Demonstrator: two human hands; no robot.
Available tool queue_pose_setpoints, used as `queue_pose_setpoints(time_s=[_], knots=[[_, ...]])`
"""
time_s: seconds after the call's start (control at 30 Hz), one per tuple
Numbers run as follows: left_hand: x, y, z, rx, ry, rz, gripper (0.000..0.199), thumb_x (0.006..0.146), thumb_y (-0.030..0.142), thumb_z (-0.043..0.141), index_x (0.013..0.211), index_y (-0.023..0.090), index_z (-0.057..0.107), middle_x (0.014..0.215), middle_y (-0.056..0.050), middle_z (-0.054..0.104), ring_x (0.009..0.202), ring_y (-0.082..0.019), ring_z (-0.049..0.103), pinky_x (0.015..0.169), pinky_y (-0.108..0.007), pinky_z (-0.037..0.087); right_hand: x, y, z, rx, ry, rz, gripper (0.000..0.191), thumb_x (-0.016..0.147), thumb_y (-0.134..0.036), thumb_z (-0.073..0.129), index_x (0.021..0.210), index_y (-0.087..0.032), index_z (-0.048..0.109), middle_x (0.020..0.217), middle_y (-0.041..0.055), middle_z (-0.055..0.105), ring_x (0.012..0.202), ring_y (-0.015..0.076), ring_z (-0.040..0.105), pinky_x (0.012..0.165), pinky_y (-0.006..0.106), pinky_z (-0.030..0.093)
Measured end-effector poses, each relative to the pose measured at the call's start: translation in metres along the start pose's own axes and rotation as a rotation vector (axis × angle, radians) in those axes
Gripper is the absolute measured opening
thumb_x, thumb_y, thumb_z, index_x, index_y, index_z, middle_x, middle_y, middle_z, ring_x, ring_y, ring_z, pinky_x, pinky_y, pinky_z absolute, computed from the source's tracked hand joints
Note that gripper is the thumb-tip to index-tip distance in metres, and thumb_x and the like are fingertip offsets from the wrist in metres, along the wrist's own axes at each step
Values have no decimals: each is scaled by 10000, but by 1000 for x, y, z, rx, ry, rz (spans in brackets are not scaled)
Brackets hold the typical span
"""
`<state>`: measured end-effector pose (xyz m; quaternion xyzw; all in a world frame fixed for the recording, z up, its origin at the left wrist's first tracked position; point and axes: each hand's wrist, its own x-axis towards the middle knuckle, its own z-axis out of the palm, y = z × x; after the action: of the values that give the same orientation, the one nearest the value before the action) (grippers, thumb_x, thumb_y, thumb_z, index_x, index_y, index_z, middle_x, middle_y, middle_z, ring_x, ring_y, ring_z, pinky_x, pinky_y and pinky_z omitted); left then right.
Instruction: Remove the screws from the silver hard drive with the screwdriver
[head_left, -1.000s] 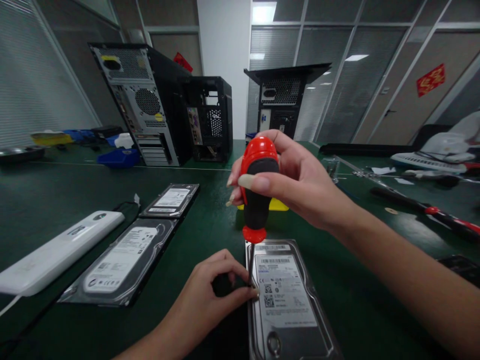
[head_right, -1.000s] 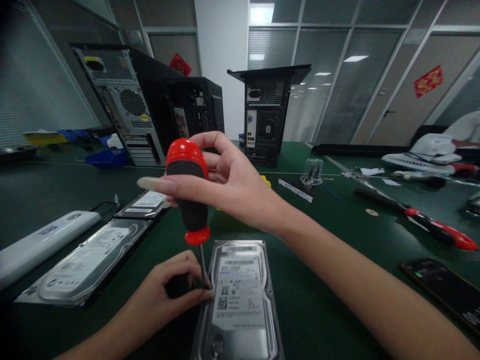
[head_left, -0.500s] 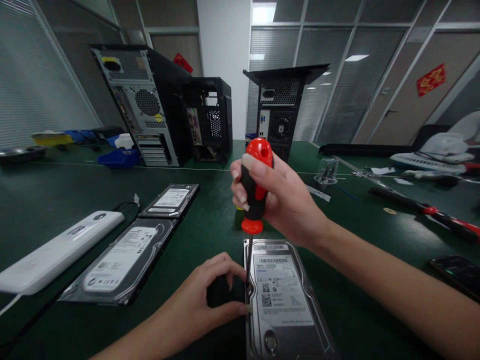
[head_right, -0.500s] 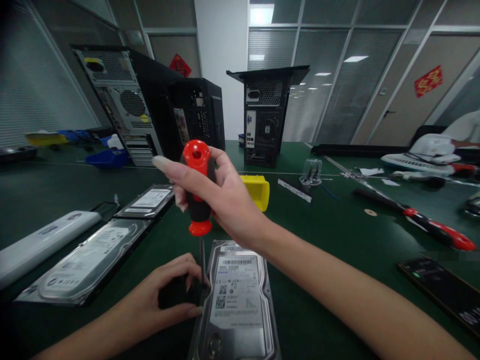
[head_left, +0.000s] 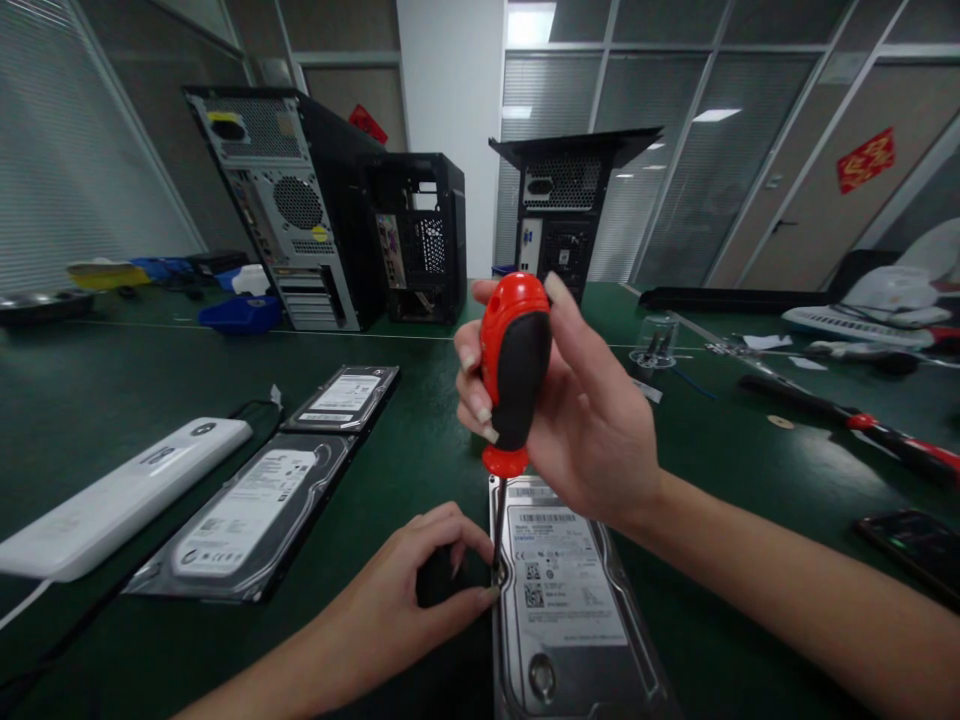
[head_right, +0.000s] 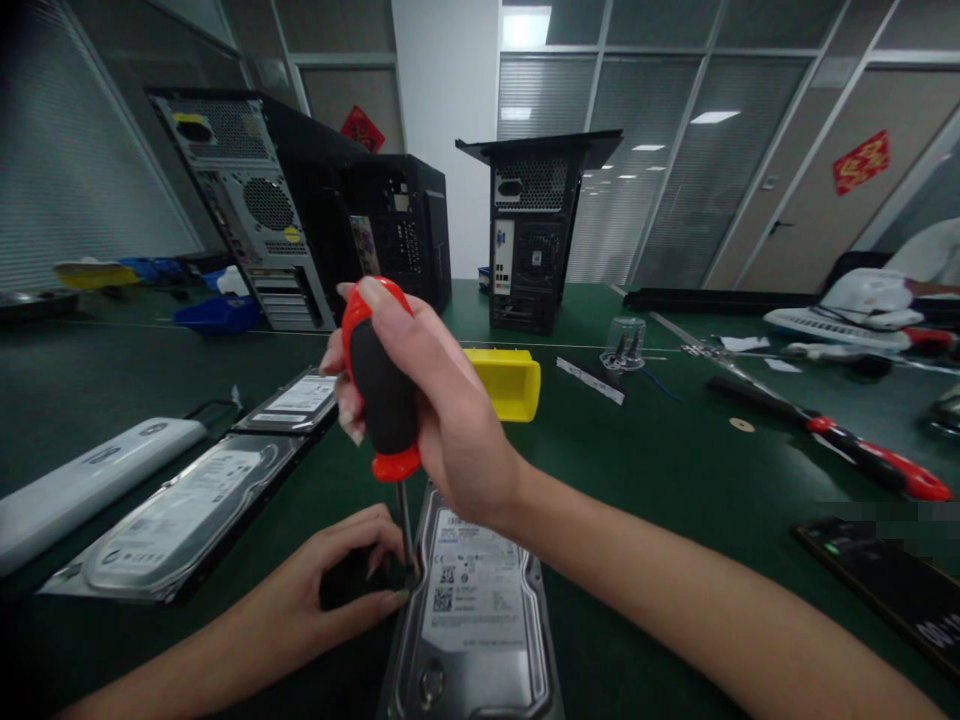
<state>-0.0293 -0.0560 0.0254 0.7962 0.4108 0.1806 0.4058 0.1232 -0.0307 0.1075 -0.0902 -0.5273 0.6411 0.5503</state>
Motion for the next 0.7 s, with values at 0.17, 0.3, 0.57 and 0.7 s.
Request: queue_pose_setpoints(time_s=[0.17, 0.3, 0.57, 0.7], knots=[[-1, -8, 3, -6, 4, 20, 151, 820, 297, 579, 952, 224, 590, 872, 9, 520, 839, -160, 495, 765, -277, 389, -1, 3, 3, 15, 36, 15, 282, 769, -359, 640, 885, -247, 409, 657, -57, 476, 464, 57, 401, 429, 181, 318], [-1, -12, 6, -4, 7, 32, 135, 821, 293, 571, 936, 224, 588, 874, 9, 529, 846, -163, 485, 760, -273, 388, -2, 2, 6, -61, 46, -4, 203, 830, -437, 515, 859, -238, 491, 735, -26, 502, 527, 77, 457, 474, 207, 394], [-3, -12, 6, 11, 12, 10, 146, 816, 271, 564, 955, 228, 557, 889, 10, 523, 854, -167, 481, 768, -284, 387, 0, 3, 7, -43, -25, 17, 394, 863, -561, 344, 786, -230, 544, 694, -10, 468, 500, 80, 415, 437, 209, 364], [-3, -10, 5, 11, -5, 30, 150, 827, 285, 560, 969, 237, 562, 906, 10, 530, 866, -170, 479, 781, -290, 379, 1, 5, 6, -29, 7, 52, 259, 784, -460, 577, 752, -230, 462, 655, -35, 448, 475, 69, 380, 413, 195, 315]])
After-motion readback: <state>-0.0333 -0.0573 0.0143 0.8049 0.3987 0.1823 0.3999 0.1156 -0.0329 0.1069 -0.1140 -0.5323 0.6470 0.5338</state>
